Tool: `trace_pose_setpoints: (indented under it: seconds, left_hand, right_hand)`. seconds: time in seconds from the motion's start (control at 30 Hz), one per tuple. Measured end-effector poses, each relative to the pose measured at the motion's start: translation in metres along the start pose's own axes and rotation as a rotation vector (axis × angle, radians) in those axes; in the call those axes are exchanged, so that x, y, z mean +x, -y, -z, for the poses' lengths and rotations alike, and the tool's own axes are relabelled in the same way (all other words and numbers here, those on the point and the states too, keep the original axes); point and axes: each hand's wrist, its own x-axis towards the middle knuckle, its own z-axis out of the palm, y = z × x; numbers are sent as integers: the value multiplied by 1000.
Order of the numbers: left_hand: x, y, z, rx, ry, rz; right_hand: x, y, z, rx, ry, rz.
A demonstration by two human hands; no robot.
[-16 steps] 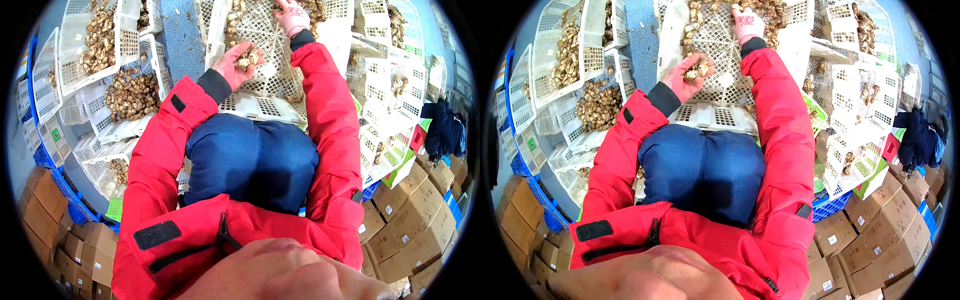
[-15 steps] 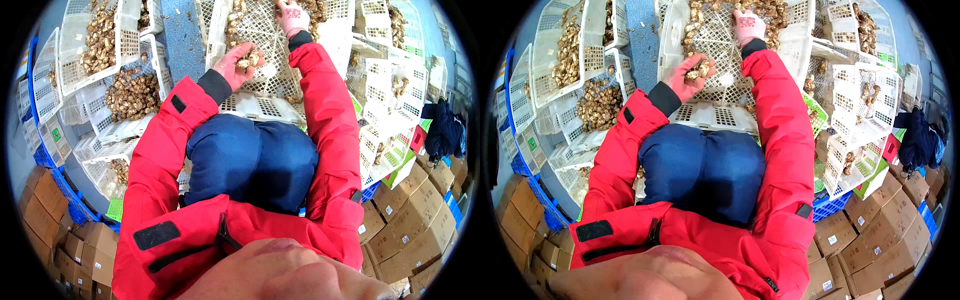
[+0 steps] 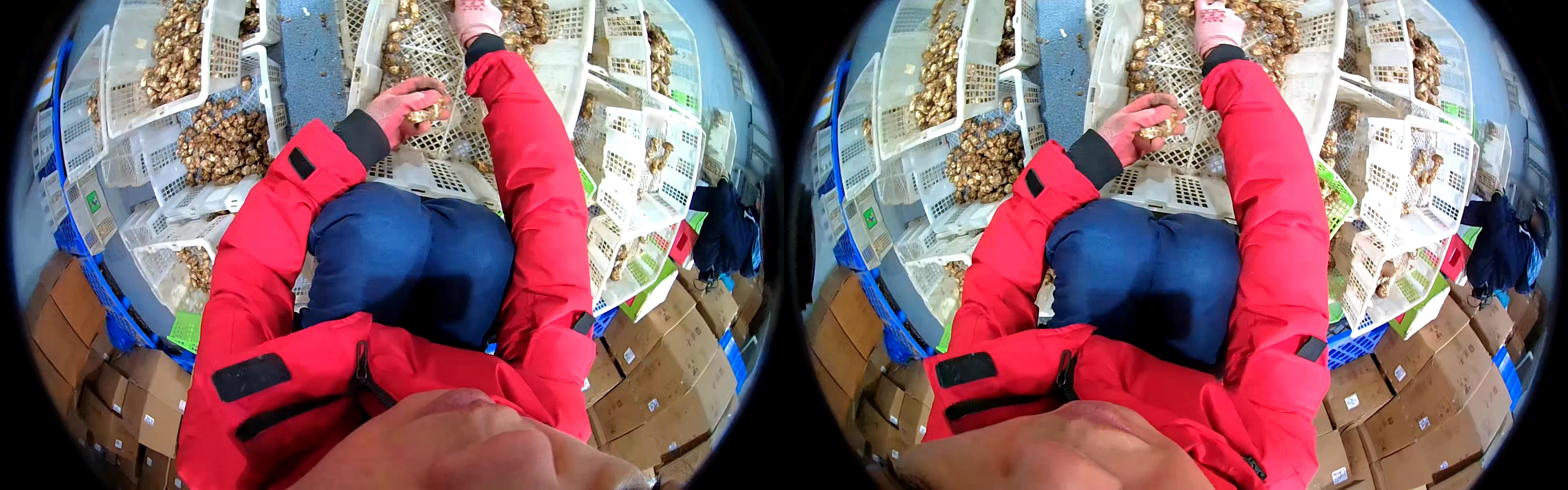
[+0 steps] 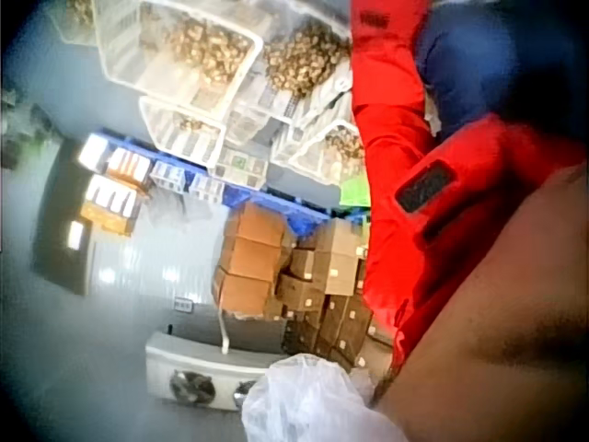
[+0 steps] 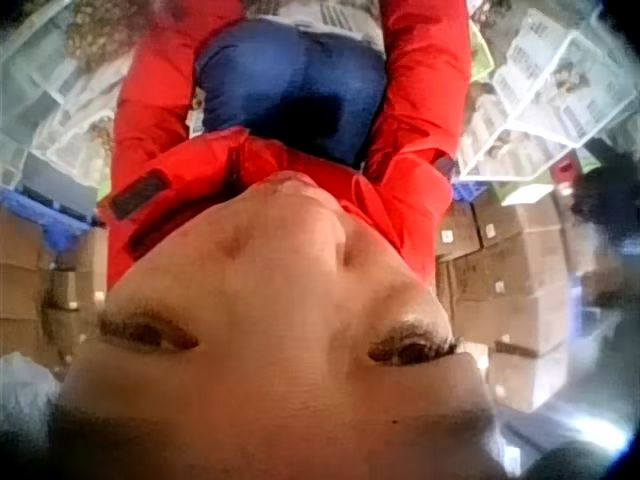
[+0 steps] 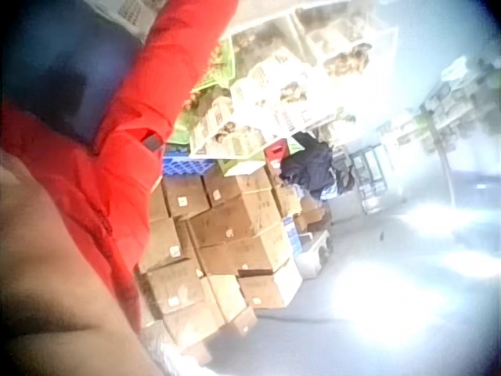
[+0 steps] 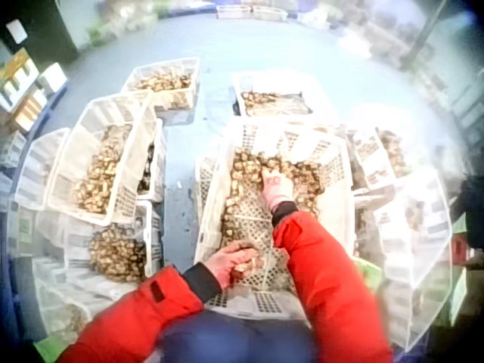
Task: The person writes in a notebook with a pen, then moves among agricultural baskets to manually sort ginger roots from one basket to another.
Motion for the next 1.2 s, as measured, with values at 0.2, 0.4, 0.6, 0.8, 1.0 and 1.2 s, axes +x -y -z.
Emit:
trace_pose_setpoints:
  seconds: [0.2, 0.4, 0.6, 0.8, 1.0, 1.2]
  left_hand:
    - [-7, -4, 2, -41, 56, -121]
    - [-29, -12, -7, 46, -41, -172]
    - [-79, -20, -6, 109, -178, -196]
    - [-100, -15, -3, 100, -228, -206]
    - [-129, -24, -14, 155, -270, -350]
    - [-166, -23, -18, 19, -167, -489]
  right_hand:
    - [-43, -23, 34, 684, -5, -28]
    - [-47, -22, 31, 362, -128, 228]
    - [-23, 40, -13, 117, 141, 193]
    - [-18, 39, -36, 21, 216, 90]
    - [-70, 3, 55, 1256, 442, -38]
    - [-73, 3, 83, 489, 231, 111]
